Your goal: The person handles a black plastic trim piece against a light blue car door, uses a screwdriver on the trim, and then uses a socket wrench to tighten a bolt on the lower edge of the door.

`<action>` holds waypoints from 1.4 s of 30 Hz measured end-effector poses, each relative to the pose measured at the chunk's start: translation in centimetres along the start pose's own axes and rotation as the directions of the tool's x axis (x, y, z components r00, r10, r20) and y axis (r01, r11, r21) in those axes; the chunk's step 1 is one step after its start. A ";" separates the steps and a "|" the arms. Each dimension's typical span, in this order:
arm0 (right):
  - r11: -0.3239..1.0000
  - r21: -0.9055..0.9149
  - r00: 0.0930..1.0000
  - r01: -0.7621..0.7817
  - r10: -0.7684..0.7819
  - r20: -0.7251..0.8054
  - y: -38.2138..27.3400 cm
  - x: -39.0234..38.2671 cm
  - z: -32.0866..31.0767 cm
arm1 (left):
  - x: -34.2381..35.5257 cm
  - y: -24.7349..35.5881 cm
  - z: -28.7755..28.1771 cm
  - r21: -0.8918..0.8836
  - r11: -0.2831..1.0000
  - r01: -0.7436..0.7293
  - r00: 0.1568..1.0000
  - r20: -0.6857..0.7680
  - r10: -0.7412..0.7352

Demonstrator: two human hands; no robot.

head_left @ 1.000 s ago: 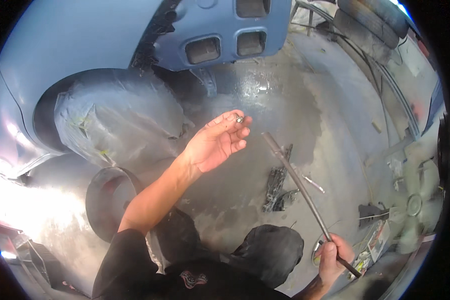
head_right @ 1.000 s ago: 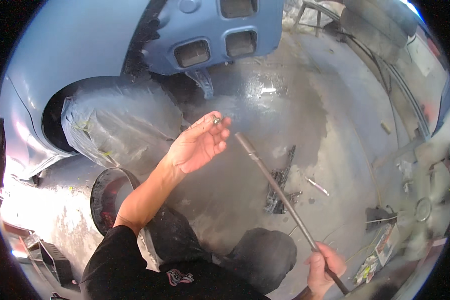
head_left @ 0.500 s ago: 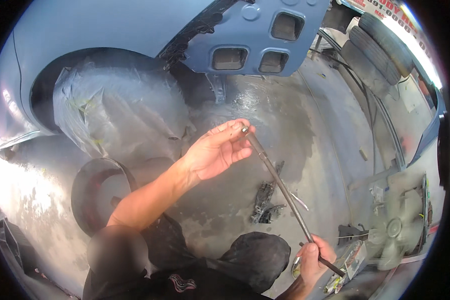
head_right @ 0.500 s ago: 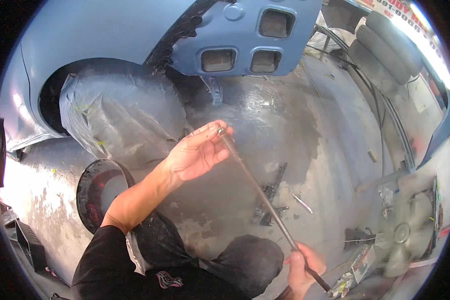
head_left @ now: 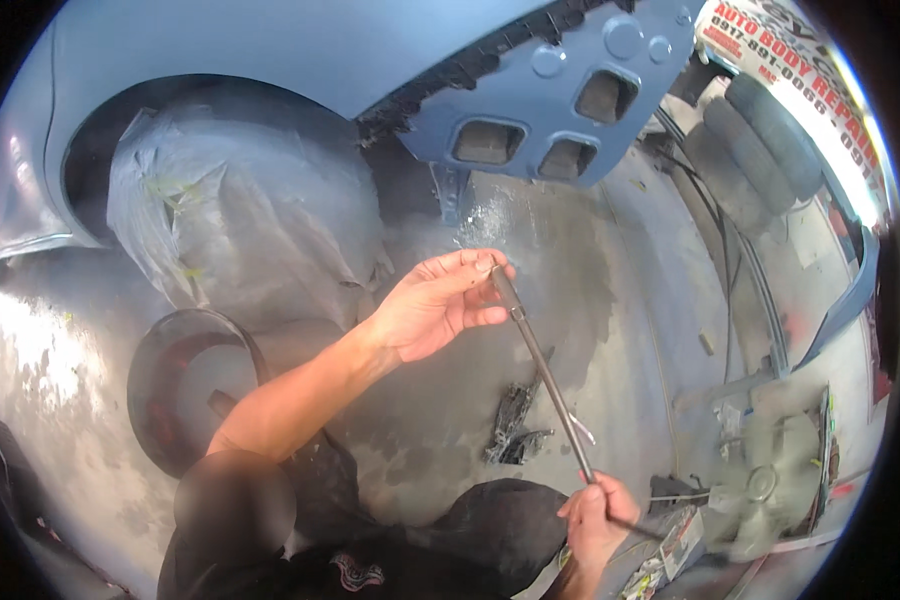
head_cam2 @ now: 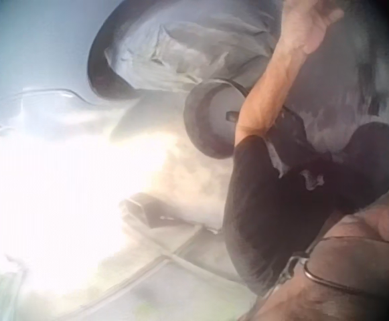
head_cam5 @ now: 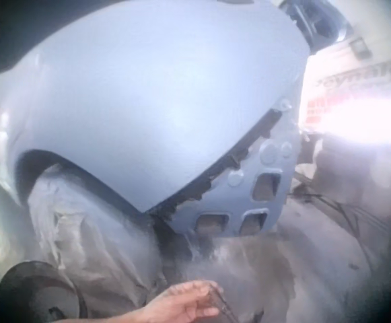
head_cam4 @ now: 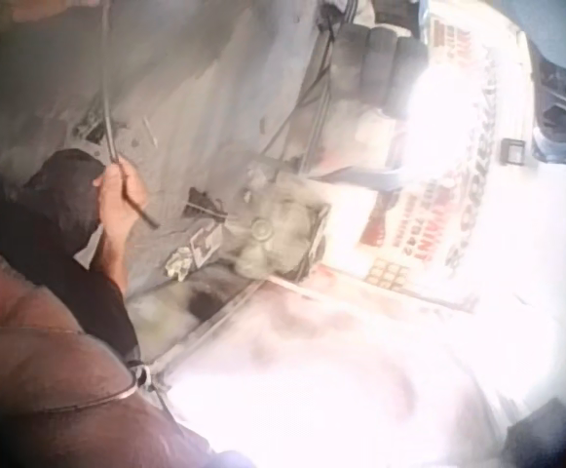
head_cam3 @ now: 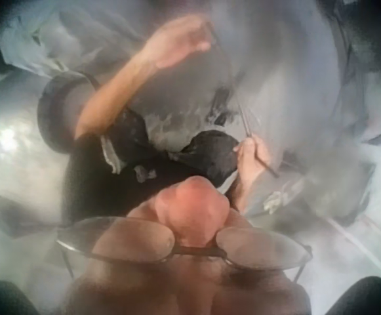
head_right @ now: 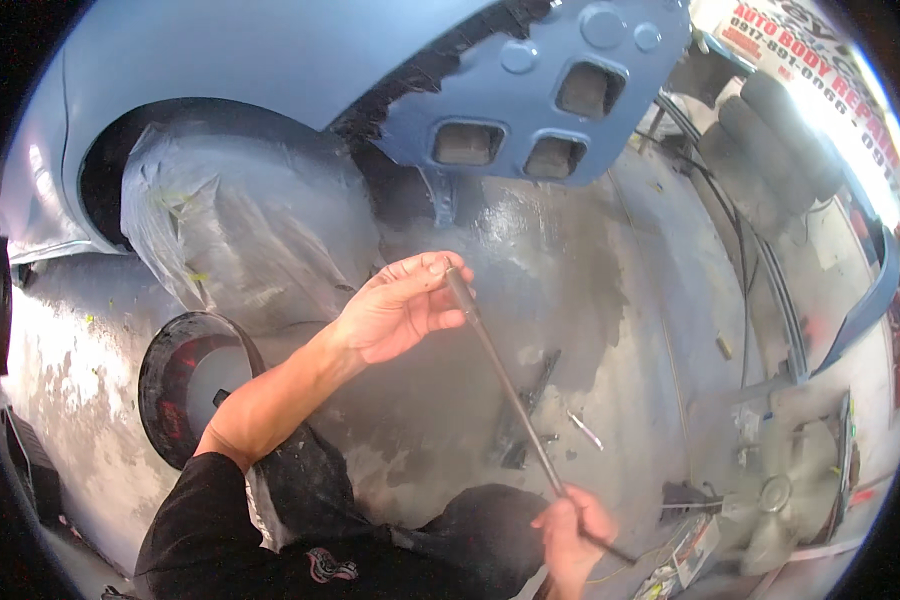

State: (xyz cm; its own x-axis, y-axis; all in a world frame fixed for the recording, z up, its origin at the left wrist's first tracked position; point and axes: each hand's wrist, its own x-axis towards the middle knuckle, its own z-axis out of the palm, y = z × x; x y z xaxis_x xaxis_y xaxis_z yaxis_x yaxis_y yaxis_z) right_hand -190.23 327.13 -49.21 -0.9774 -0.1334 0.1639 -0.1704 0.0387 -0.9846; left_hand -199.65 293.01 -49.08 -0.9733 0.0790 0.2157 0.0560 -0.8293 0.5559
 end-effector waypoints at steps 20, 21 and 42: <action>0.401 -0.621 0.692 0.674 -0.638 0.339 -5.3 6.9 11.8 | 6.1 5.9 1.1 -0.225 0.872 -0.435 0.884 -0.293 0.365; 0.359 -0.599 0.647 0.716 -0.665 0.373 -5.0 7.1 12.4 | 6.0 6.2 0.8 -0.234 0.860 -0.453 0.871 -0.320 0.372; 0.067 -0.658 0.531 0.750 -0.654 0.538 -5.3 5.0 20.7 | 5.8 9.4 -2.0 -0.353 0.866 -0.354 0.932 -0.217 0.292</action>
State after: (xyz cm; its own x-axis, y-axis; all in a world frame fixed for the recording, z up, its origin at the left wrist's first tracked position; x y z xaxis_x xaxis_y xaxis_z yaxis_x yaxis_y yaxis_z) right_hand -191.59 305.78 -44.47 -0.3405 -0.6293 0.6986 -0.8264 0.5547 0.0968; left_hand -205.23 284.51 -44.22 -0.9386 -0.2885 0.1895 0.3140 -0.9415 0.1220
